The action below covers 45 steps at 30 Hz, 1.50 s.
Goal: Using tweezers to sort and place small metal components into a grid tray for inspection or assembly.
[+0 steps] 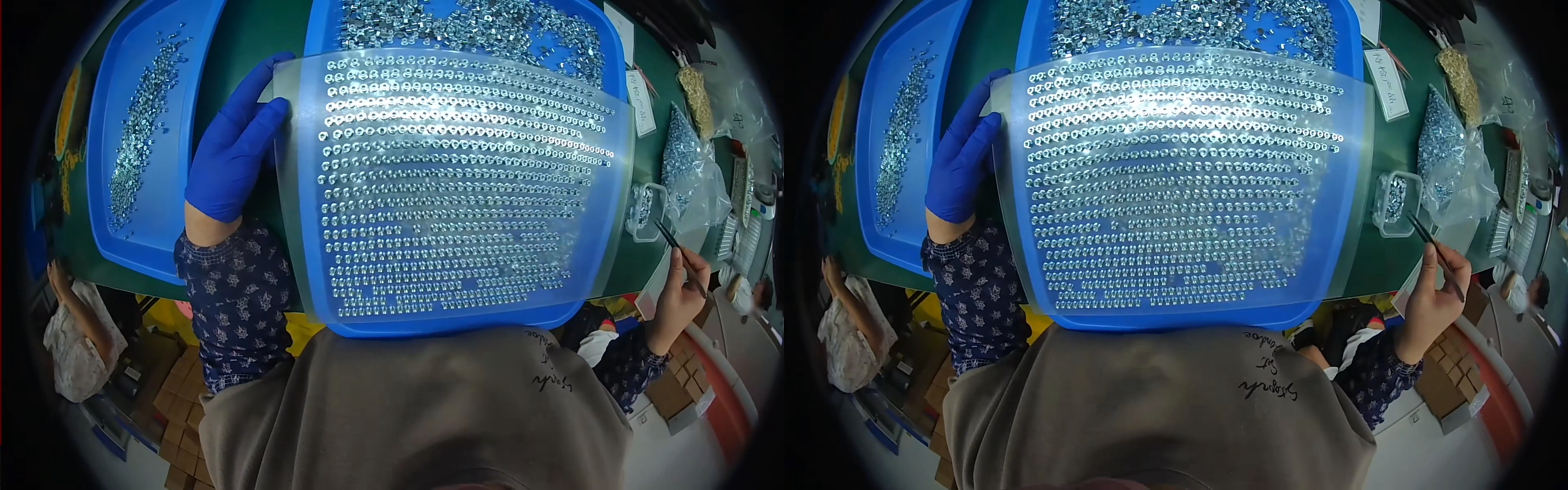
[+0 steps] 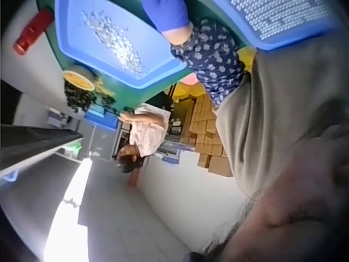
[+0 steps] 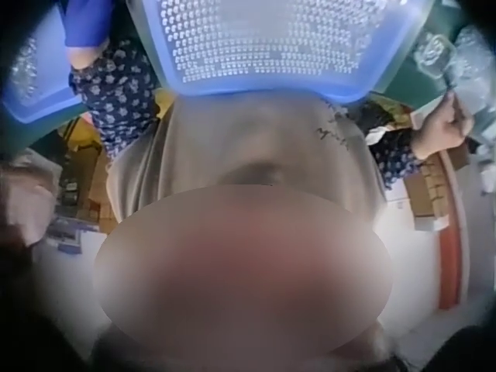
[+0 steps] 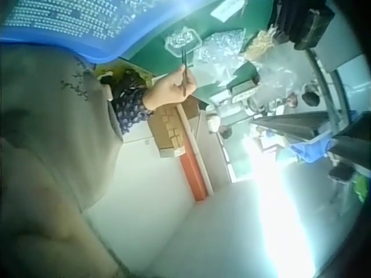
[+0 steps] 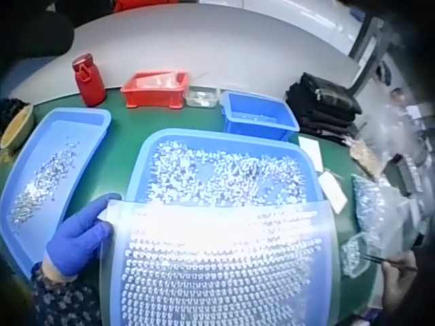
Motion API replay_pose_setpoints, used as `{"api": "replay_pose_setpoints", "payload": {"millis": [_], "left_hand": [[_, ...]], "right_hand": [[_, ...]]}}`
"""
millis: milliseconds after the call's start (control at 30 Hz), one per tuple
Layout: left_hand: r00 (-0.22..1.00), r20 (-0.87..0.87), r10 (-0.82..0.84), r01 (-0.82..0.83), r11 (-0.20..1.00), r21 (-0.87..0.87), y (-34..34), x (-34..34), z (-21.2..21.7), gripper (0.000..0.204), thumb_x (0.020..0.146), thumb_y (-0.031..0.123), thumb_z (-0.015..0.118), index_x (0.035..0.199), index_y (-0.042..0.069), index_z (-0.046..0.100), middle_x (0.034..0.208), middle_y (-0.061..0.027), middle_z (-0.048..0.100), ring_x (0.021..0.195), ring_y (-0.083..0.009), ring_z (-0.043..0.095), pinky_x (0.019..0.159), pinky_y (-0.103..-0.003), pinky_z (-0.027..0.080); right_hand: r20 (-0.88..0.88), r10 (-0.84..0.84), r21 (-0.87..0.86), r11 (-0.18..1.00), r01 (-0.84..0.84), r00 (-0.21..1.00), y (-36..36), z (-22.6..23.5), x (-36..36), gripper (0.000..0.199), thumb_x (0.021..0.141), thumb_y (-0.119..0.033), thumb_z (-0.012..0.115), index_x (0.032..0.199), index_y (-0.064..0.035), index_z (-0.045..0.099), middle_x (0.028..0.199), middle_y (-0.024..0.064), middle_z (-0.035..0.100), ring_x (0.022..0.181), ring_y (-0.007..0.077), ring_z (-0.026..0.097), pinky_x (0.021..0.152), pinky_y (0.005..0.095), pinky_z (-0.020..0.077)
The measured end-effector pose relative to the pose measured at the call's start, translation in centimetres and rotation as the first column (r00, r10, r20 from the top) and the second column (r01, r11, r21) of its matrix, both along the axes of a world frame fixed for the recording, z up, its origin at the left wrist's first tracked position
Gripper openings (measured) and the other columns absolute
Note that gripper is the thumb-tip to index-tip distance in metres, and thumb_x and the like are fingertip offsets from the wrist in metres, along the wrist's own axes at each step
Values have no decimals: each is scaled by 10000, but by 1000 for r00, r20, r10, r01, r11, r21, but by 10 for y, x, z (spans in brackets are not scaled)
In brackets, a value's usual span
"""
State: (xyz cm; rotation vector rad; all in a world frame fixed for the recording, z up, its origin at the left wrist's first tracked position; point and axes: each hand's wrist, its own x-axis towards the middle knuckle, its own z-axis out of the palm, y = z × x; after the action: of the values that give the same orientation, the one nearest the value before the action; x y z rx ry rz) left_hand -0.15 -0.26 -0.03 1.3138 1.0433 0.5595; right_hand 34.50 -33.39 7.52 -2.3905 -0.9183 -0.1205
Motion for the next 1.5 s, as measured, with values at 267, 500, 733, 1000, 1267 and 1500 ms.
{"api": "replay_pose_setpoints", "payload": {"millis": [267, 500, 733, 1000, 1267, 1500], "left_hand": [[999, 1, -45, 45, 999, -1, 1, -1, 4, 424, 864, 146, 525, 1277, 101, 439, 729, 53, 526, 617, -5, 433, 556, -140, 331], [1000, 16, -9, 9, 1000, -2, 0, 8, 5, 427, 866, 148, 522, 1280, 89, 432, 741, 50, 526, 625, -3, 423, 556, -135, 320], [1000, 8, -29, 29, 999, 14, 1, 1, 5, 428, 866, 148, 521, 1278, 78, 432, 773, 46, 536, 619, -6, 407, 557, -127, 314], [1000, -8, -5, 5, 1000, 19, -2, 2, 6, 429, 863, 157, 528, 1275, 77, 436, 773, 55, 541, 576, -2, 385, 512, -133, 299], [999, -20, -27, 28, 999, 32, -1, 5, 7, 441, 858, 161, 530, 1278, 74, 430, 775, 56, 546, 565, -1, 376, 497, -131, 295], [998, -52, -39, 43, 997, 62, 1, 2, 6, 448, 858, 162, 524, 1283, 68, 420, 788, 51, 552, 551, 1, 382, 483, -132, 300]], "right_hand": [[-27, 479, 243, 854, -459, 877, 45, 18, -47, 146, 757, -5, 609, 797, -55, 477, 830, 137, 636, 816, 236, 604, 980, 547, 258], [-176, 793, 162, 608, -777, 583, 91, 26, -80, 220, 675, -16, 686, 769, -102, 506, 788, 73, 658, 731, 203, 622, 951, 495, 317], [-125, 858, 184, 513, -839, 498, 102, 17, -90, 206, 649, -48, 716, 752, -109, 548, 813, 39, 663, 748, 167, 624, 920, 467, 366], [-129, 862, 191, 508, -840, 491, 101, 12, -88, 202, 649, -44, 715, 761, -114, 562, 824, 42, 663, 752, 161, 620, 925, 464, 366], [-145, 853, 184, 520, -834, 500, 97, 12, -85, 203, 649, -44, 713, 759, -114, 557, 825, 43, 663, 765, 165, 621, 937, 469, 353], [-147, 834, 200, 552, -809, 533, 92, 10, -83, 201, 653, -40, 709, 762, -109, 555, 826, 47, 662, 762, 168, 623, 944, 471, 341]]}}
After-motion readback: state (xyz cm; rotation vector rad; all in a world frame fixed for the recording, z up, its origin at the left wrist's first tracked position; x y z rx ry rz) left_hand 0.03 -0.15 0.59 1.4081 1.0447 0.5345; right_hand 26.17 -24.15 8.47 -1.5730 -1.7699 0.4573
